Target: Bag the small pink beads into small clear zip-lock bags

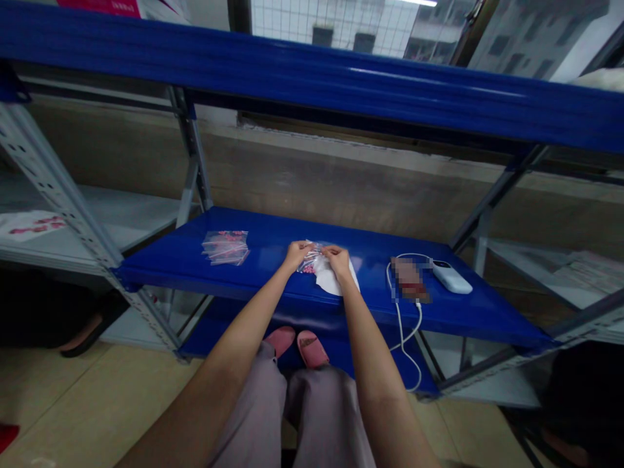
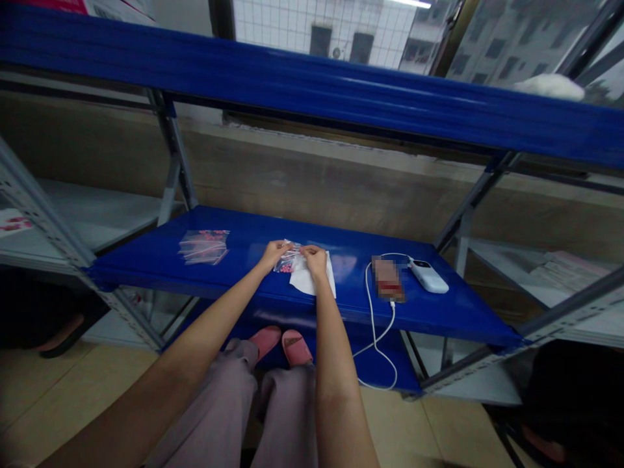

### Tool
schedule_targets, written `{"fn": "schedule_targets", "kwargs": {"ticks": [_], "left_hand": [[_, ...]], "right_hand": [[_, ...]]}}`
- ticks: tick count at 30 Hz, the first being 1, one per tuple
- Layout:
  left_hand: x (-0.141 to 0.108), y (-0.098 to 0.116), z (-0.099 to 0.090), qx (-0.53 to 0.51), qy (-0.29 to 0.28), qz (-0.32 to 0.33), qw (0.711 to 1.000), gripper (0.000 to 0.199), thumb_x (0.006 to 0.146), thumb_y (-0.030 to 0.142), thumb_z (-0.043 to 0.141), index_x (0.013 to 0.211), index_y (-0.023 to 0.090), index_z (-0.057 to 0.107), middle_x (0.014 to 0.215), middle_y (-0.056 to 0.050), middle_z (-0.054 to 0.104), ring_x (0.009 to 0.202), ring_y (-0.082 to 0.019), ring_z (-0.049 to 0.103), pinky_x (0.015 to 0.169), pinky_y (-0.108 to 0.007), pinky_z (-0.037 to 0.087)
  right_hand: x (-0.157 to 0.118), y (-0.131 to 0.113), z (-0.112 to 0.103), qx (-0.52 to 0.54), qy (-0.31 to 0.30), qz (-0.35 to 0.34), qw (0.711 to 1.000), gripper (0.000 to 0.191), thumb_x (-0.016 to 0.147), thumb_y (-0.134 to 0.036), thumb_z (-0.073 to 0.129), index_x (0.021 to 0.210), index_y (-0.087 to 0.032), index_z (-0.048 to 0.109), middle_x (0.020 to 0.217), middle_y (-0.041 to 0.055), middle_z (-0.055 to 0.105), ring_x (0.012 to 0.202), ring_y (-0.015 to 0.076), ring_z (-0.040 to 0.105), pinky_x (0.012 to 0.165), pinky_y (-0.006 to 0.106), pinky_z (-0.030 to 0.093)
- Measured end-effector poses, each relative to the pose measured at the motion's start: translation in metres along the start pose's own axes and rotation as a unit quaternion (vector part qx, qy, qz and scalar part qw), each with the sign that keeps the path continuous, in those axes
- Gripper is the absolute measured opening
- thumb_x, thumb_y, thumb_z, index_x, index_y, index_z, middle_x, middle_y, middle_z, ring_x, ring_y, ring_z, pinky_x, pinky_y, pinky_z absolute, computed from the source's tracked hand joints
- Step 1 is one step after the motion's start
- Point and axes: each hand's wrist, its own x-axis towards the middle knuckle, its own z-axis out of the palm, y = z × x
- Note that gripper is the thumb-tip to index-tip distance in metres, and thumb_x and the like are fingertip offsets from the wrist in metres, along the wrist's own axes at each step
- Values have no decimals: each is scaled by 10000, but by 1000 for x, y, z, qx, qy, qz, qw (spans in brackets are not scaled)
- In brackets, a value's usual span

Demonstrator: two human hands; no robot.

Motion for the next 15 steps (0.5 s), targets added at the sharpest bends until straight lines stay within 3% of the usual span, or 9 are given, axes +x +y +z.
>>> {"fn": "schedule_targets", "kwargs": {"ticks": [8, 15], "left_hand": [[-2, 4, -5, -38, -6, -4, 999, 121, 622, 193, 695, 676, 99, 642, 594, -31, 642, 509, -100, 556, 496, -200, 439], [-3, 4, -1, -42, -21, 2, 999, 138, 599, 203, 720, 633, 100, 633, 590, -30, 642, 512, -99, 560, 516, -211, 460]], "right_hand": [[-3, -4, 3, -22, -26, -65, 997, 226, 608, -404, 606, 633, -179, 606, 666, 29, 649, 662, 156, 567, 668, 265, 415], [-3, 2, 3, -64, -37, -85, 994, 208, 622, -386, 598, 621, -178, 592, 628, 12, 623, 616, 145, 544, 618, 245, 385]]}}
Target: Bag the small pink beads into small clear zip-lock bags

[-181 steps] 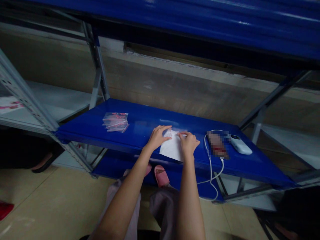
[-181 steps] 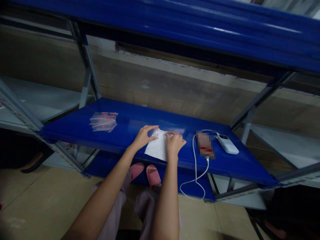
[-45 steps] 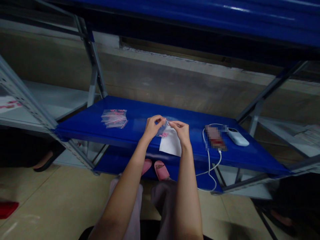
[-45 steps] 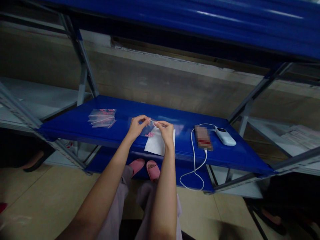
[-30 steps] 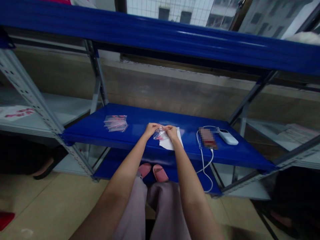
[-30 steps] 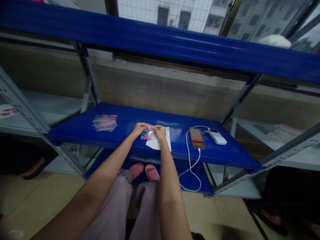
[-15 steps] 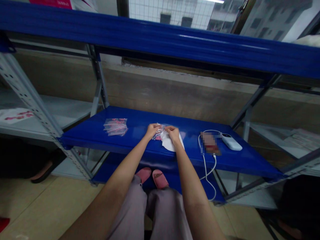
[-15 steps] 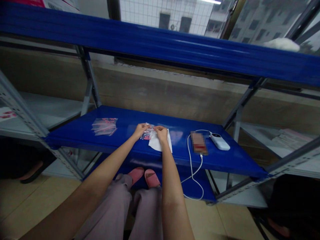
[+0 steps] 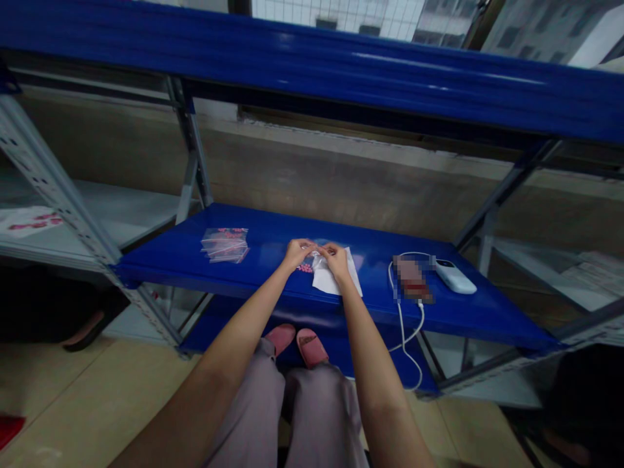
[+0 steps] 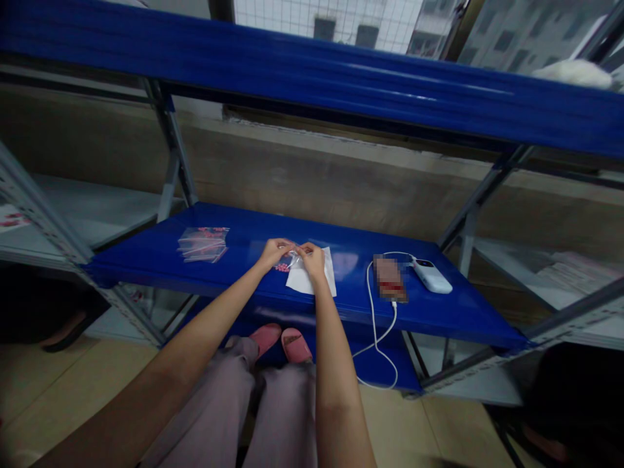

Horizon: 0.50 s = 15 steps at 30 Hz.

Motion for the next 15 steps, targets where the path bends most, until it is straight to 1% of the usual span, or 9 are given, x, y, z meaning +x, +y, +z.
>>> {"fn": "schedule_targets", "kwargs": {"ticks": [5, 10, 15], "left_hand": [[-2, 0, 2, 0, -6, 6, 1000, 153, 598, 202, 721, 672, 91, 645, 610, -41, 651, 517, -104, 570, 529, -221, 474], [-1, 0, 0, 1, -3, 9, 1000, 161, 582, 214, 732, 642, 100, 636, 597, -35, 648, 529, -114, 582, 545, -234, 487], [-1, 1, -2, 4, -4, 9, 1000, 182, 567, 238, 750, 617, 110, 631, 547, -23, 633, 491, -115, 571, 515, -232, 482]], "right_hand": [[-2, -6, -2, -22, 9, -14, 1000, 176, 657, -340, 554, 571, -186, 551, 578, -8, 588, 586, 137, 512, 597, 240, 364], [-5, -9, -2, -45, -3, -32, 998, 207, 694, -373, 534, 639, -186, 602, 625, 8, 616, 615, 150, 532, 605, 246, 365], [-6, -10, -2, -77, 1, -39, 996, 231, 699, -392, 546, 609, -189, 611, 606, 8, 621, 594, 148, 522, 594, 248, 360]]}}
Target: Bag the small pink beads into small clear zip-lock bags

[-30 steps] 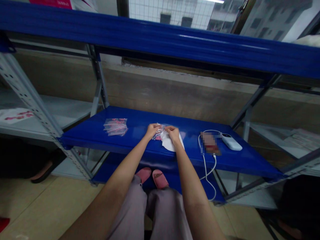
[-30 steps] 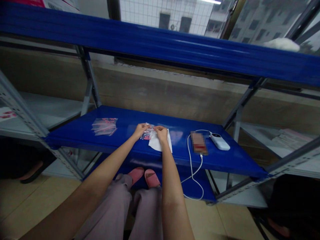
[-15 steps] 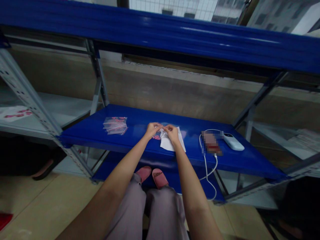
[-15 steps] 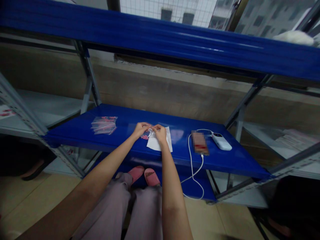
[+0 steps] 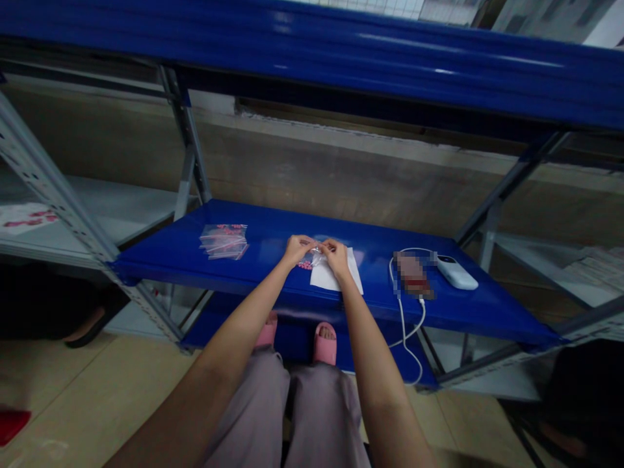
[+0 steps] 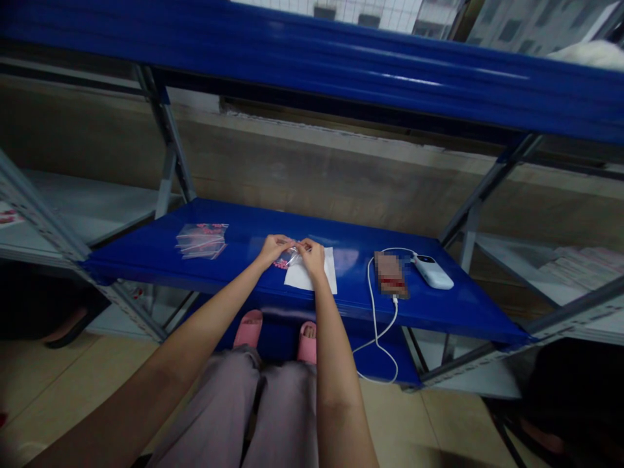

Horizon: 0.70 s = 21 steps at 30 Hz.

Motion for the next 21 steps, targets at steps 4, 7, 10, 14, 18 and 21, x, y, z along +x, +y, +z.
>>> {"fn": "schedule_targets", "kwargs": {"ticks": [4, 7, 10, 14, 18, 21], "left_hand": [[-1, 2, 1, -10, -3, 5, 1000, 243, 687, 348, 667, 688, 106, 640, 614, -49, 662, 476, -105, 571, 496, -216, 471], [-2, 3, 1, -27, -16, -1, 1000, 334, 766, 419, 571, 693, 99, 635, 643, -71, 673, 447, -105, 564, 472, -216, 454], [-2, 3, 1, -46, -29, -18, 998, 368, 775, 445, 555, 675, 98, 626, 654, -79, 676, 516, -139, 609, 509, -233, 474], [-4, 2, 0, -27, -19, -5, 999, 413, 785, 481, 527, 681, 96, 634, 671, -82, 678, 516, -138, 601, 509, -233, 474], [-4, 13, 3, -4, 15, 25, 1000, 420, 819, 477, 476, 734, 102, 645, 704, -75, 676, 461, -96, 545, 452, -196, 436], [0, 35, 4, -8, -5, 39, 999, 391, 834, 455, 462, 790, 114, 647, 780, -76, 674, 505, -98, 555, 459, -192, 448]], "right_hand": [[2, 0, -1, 48, 24, 20, 998, 265, 678, -428, 570, 661, -174, 643, 650, 33, 654, 615, 159, 551, 599, 252, 381], [3, 1, -2, 67, 38, 42, 996, 285, 669, -434, 573, 669, -163, 660, 671, 54, 672, 618, 169, 562, 591, 257, 383], [3, 2, -3, 54, 46, 48, 996, 275, 665, -426, 573, 647, -167, 666, 659, 51, 676, 610, 169, 556, 582, 258, 375], [2, 1, -2, 68, 45, 46, 996, 311, 672, -454, 561, 653, -163, 669, 645, 43, 668, 589, 158, 539, 571, 255, 375], [7, -8, -6, 106, 28, 52, 993, 364, 667, -506, 559, 664, -158, 662, 597, 34, 640, 550, 149, 527, 544, 251, 370], [16, -23, -15, 111, 34, 26, 993, 365, 679, -520, 556, 646, -170, 656, 610, 34, 643, 576, 152, 541, 573, 255, 383]]}}
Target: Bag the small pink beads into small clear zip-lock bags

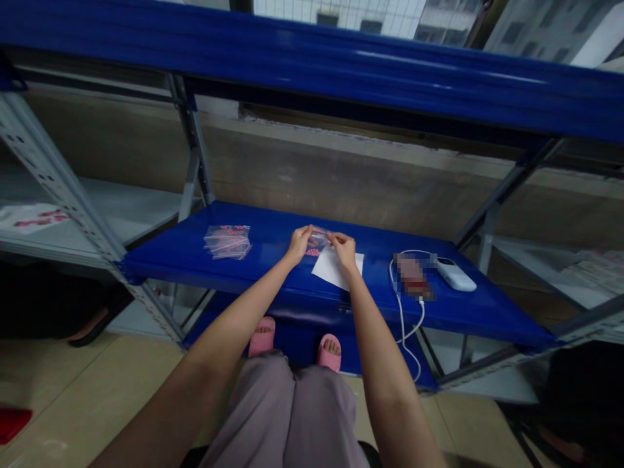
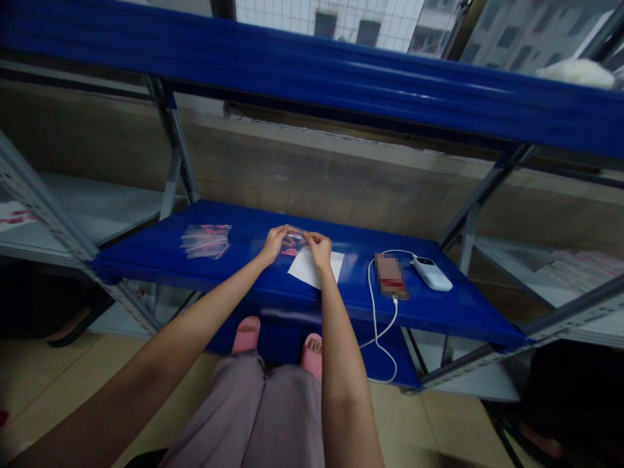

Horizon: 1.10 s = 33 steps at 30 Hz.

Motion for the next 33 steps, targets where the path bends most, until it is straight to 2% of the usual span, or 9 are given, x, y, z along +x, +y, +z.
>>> {"fn": "schedule_targets", "kwargs": {"ticks": [2, 7, 11, 15, 18, 21, 23, 29, 33], "left_hand": [[5, 19, -1, 1, -14, 22, 1000, 368, 834, 435, 470, 789, 117, 649, 799, -76, 667, 578, -121, 581, 490, -202, 464], [10, 63, -11, 62, -23, 95, 993, 317, 814, 393, 511, 702, 126, 639, 617, -28, 601, 585, -136, 567, 528, -211, 448], [3, 83, -18, 147, -15, 162, 976, 381, 823, 408, 485, 584, 138, 610, 483, 6, 524, 506, -122, 520, 536, -212, 397], [-11, 99, -21, 202, -42, 192, 960, 378, 852, 372, 430, 643, 137, 641, 489, 7, 552, 487, -119, 514, 544, -215, 370], [-24, 112, -18, 264, -81, 197, 941, 400, 871, 360, 393, 615, 143, 611, 475, 9, 557, 478, -120, 511, 543, -217, 359], [-37, 121, -11, 293, -59, 217, 929, 415, 891, 346, 350, 565, 156, 523, 421, 26, 503, 480, -125, 505, 548, -220, 348], [-43, 122, -7, 275, -35, 228, 933, 415, 892, 351, 350, 543, 161, 468, 417, 33, 473, 465, -116, 485, 533, -218, 335], [-55, 121, -6, 158, -37, 204, 965, 419, 870, 442, 392, 575, 155, 473, 432, 47, 419, 409, -84, 408, 449, -203, 286], [-57, 119, 2, -47, -66, 91, 993, 392, 826, 457, 497, 576, 158, 449, 440, 57, 389, 372, -63, 354, 408, -194, 301]], "right_hand": [[7, -15, -4, 0, 1, -28, 1000, 363, 689, -520, 552, 640, -175, 653, 625, 35, 649, 584, 152, 544, 590, 258, 392], [17, -60, -12, 3, -2, -56, 998, 365, 665, -523, 568, 630, -169, 649, 610, 38, 647, 553, 144, 526, 576, 260, 399], [14, -86, -17, 3, 2, -71, 997, 343, 661, -490, 584, 629, -155, 650, 570, 37, 634, 521, 138, 507, 545, 257, 384], [4, -97, -20, 2, 2, -76, 997, 336, 675, -476, 579, 638, -149, 646, 541, 20, 614, 465, 118, 471, 511, 245, 364], [-7, -103, -19, -37, 56, -71, 995, 359, 709, -498, 538, 643, -157, 631, 466, -18, 548, 434, 107, 444, 481, 230, 328], [-18, -112, -15, -44, 119, -70, 989, 373, 755, -505, 482, 664, -165, 605, 409, -52, 477, 409, 98, 423, 460, 216, 301], [-23, -119, -14, -9, 107, -56, 993, 379, 759, -514, 473, 660, -165, 585, 364, -73, 420, 354, 88, 376, 423, 211, 280], [-36, -140, -23, 84, 52, -32, 995, 367, 703, -524, 566, 637, -164, 580, 322, -92, 377, 279, 66, 311, 338, 201, 228], [-51, -157, -22, 135, -25, -35, 990, 393, 747, -542, 518, 709, -162, 608, 379, -73, 460, 284, 61, 374, 319, 185, 256]]}}
